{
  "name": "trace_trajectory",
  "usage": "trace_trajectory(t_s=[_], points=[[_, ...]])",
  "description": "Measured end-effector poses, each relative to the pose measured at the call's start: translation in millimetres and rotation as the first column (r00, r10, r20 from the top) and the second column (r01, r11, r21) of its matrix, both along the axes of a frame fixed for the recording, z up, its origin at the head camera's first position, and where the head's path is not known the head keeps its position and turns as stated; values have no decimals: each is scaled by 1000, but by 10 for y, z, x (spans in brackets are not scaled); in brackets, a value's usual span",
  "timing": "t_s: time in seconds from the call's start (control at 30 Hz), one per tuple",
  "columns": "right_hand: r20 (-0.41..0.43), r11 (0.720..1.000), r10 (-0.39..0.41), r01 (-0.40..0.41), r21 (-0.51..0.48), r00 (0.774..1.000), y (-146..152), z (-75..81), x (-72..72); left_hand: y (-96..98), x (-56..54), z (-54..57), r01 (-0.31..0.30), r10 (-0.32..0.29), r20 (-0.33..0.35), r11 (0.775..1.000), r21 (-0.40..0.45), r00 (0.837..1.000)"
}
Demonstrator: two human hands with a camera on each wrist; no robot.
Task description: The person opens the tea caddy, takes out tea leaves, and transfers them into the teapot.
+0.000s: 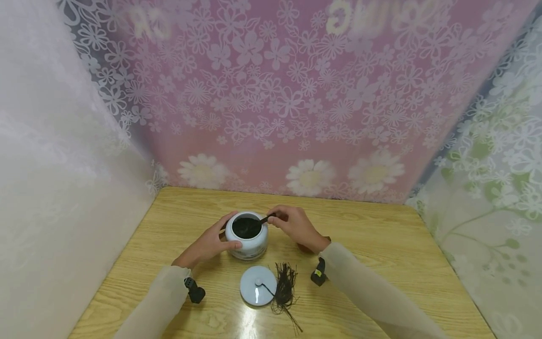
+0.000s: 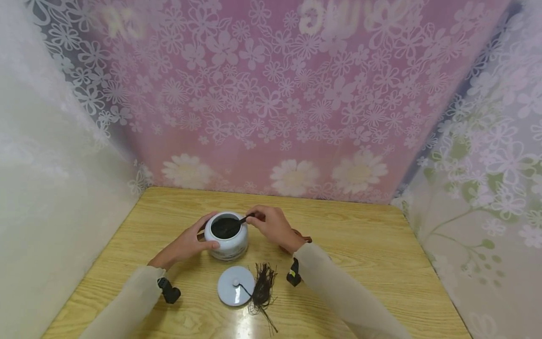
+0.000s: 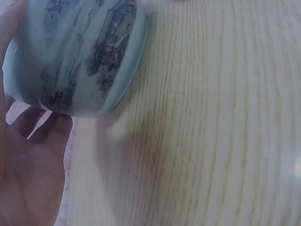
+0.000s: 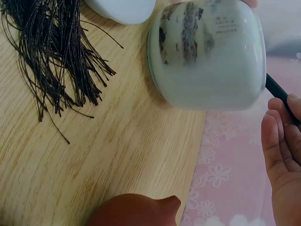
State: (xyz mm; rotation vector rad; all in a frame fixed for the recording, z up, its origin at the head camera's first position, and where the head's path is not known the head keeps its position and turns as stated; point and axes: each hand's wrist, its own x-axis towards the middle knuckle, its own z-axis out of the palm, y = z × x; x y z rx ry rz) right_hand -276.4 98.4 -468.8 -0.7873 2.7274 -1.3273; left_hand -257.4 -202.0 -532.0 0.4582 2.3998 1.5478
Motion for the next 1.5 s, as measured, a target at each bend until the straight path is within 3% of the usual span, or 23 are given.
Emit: trace_trajectory(t_s=[0.37, 0.9, 1.17, 1.5], points=[[-5, 996, -35, 35, -83, 999, 195, -1, -54, -12, -1, -7, -2, 2, 11, 1000, 1, 1000], [32, 987, -70, 74, -140, 997, 465, 97, 11, 6, 3, -11, -4, 4, 11, 1000, 6, 1000], [56, 978, -101, 110, -179, 993, 692, 205, 41, 1, 11, -1, 10, -10, 12, 1000, 17, 1000], [25, 965, -162, 164, -206, 986, 1078, 166, 45, -1, 14, 4, 14, -15, 6, 1000, 17, 1000]])
